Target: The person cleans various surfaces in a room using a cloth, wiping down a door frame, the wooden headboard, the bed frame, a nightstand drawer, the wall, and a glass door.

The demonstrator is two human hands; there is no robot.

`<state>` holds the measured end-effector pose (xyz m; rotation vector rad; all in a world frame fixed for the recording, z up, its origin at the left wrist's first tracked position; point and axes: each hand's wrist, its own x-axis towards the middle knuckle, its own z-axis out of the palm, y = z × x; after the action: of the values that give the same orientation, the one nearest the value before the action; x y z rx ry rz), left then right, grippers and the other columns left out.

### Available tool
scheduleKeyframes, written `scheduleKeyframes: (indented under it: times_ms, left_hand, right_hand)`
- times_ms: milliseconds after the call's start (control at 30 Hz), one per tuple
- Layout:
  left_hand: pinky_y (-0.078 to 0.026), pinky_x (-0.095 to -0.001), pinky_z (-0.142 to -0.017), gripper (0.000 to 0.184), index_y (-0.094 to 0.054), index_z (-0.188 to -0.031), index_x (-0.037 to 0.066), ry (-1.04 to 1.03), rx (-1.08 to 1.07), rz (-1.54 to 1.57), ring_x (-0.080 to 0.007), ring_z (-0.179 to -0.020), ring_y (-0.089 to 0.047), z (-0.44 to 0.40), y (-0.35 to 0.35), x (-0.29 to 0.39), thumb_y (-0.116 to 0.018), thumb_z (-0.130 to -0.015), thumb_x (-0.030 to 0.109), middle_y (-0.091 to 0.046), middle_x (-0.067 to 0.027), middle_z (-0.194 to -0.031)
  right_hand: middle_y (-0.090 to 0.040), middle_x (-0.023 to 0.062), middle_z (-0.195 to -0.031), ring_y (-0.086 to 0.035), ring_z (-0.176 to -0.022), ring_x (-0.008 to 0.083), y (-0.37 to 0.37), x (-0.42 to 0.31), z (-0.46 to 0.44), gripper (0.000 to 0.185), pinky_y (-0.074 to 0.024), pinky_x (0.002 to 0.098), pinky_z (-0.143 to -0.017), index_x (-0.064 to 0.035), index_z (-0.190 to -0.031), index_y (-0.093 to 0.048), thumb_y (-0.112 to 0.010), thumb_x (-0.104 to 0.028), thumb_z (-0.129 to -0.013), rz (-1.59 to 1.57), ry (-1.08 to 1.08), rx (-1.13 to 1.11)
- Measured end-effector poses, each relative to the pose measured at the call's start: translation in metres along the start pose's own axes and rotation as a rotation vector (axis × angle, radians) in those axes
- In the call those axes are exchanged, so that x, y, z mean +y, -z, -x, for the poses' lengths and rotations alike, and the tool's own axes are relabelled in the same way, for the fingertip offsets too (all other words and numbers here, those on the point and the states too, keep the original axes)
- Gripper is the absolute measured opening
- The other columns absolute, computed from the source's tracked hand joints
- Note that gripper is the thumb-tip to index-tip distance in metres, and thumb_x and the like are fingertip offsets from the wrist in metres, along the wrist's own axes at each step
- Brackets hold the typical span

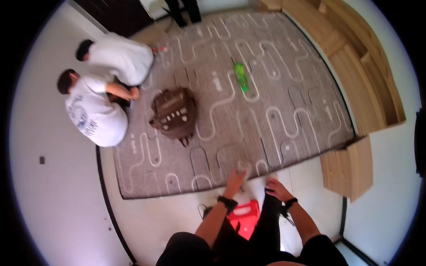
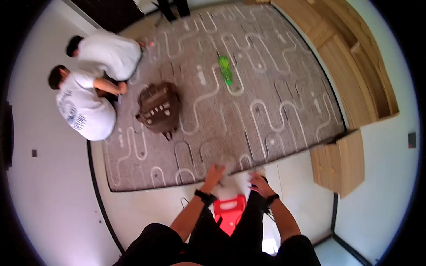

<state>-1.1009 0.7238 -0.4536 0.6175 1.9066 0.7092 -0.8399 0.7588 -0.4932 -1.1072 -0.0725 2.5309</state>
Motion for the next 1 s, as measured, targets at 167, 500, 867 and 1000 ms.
scheduleKeyframes:
  times_ms: [167,500,867,1000]
  left_hand:
    - [-0.048,-0.0350,-0.087,0.084,-0.038,-0.130,-0.010,-0.431,0.090,-0.269,-0.0273,-0.100,-0.061,0.002,0.012,-0.065,-0.080,-0.070,0.030,-0.061,-0.0228,-0.110]
    - [-0.044,-0.0336,-0.095,0.082,-0.038,-0.140,0.001,-0.149,-0.198,-0.006,-0.0254,-0.110,-0.057,0.049,0.004,-0.059,-0.078,-0.073,0.025,-0.055,-0.0201,-0.126]
    - [-0.042,-0.0352,-0.070,0.031,-0.063,-0.107,0.015,-0.792,0.453,-0.703,-0.0215,-0.089,-0.057,0.032,0.015,0.035,-0.054,-0.079,0.007,-0.055,-0.0022,-0.095]
    - [-0.037,-0.0347,-0.074,0.029,-0.063,-0.102,0.016,-0.845,0.530,-0.801,-0.0175,-0.093,-0.053,0.036,0.024,0.022,-0.054,-0.076,0.009,-0.054,-0.0004,-0.093]
  right_hand:
    - [-0.042,0.0160,-0.132,-0.040,-0.123,0.0449,-0.048,0.086,-0.054,0.055,-0.0307,0.0604,-0.105,-0.0072,-0.131,-0.041,-0.057,-0.039,-0.089,-0.471,-0.301,0.267]
    - [-0.060,0.0083,-0.119,-0.056,-0.111,0.0202,-0.026,0.013,-0.093,0.042,-0.0425,0.0352,-0.098,-0.0039,-0.123,-0.053,-0.056,-0.033,-0.094,0.129,-0.007,0.035]
    - [-0.061,-0.0032,-0.086,-0.053,-0.079,0.0072,-0.058,-0.116,-0.024,0.015,-0.0421,0.0231,-0.071,-0.0142,-0.080,-0.054,-0.067,-0.015,-0.088,0.275,0.435,0.152]
    - [-0.051,-0.0028,-0.073,-0.048,-0.072,0.0081,-0.069,-0.100,-0.013,0.022,-0.0409,0.0227,-0.070,-0.0145,-0.076,-0.049,-0.068,-0.015,-0.087,0.720,0.641,0.324]
